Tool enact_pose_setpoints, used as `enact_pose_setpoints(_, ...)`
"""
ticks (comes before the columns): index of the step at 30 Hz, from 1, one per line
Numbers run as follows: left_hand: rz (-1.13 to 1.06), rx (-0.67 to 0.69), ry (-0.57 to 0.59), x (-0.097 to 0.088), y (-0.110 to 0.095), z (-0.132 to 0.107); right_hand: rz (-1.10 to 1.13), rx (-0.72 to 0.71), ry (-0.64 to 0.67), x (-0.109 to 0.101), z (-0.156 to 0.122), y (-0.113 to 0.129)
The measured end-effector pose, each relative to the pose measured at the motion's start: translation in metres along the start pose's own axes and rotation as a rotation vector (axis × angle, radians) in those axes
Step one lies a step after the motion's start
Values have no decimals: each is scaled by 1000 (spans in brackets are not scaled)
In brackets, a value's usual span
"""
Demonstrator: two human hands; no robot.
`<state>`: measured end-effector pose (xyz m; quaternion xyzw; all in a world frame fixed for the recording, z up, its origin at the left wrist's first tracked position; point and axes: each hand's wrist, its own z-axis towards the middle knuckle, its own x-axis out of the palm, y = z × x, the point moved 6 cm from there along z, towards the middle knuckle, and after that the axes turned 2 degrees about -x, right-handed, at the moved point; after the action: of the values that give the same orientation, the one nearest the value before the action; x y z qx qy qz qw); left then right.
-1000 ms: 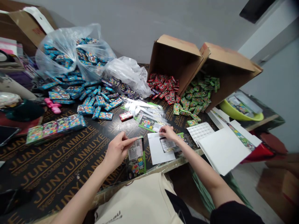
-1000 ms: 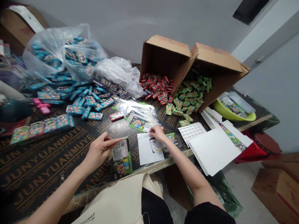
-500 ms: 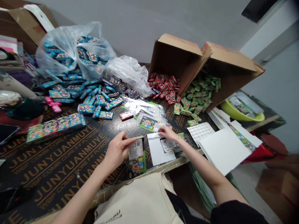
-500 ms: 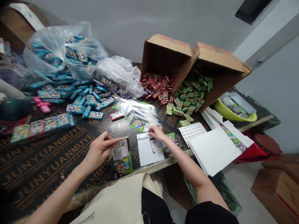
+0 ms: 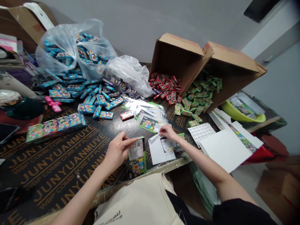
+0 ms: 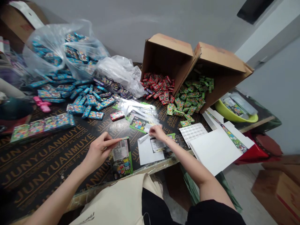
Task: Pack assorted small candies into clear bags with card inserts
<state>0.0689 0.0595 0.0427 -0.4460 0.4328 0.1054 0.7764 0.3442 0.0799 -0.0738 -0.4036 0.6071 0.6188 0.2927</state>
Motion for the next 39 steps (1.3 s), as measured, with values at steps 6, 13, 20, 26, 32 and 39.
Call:
enact_pose_setpoints(6,-1,5,-6,1,0,0,-49,-63,-113,10,-15,7)
enact_pose_setpoints(13,-20,29,-46,2,3,-1,-32,-8,-133,5,-11,7)
enact_pose_setpoints(20,-28,32,-46,3,4,-1,57,-11,30,1,1,1)
enact_pose_setpoints(26,-36,22,-48,3,6,-2,56,-81,61,2,5,1)
enact_pose_setpoints(32,-46,3,-45,6,11,-3,-92,-153,-120,8,-8,14)
enact_pose_setpoints(39,-36,6,-47,4,10,-4,-173,-225,-248,18,-21,20)
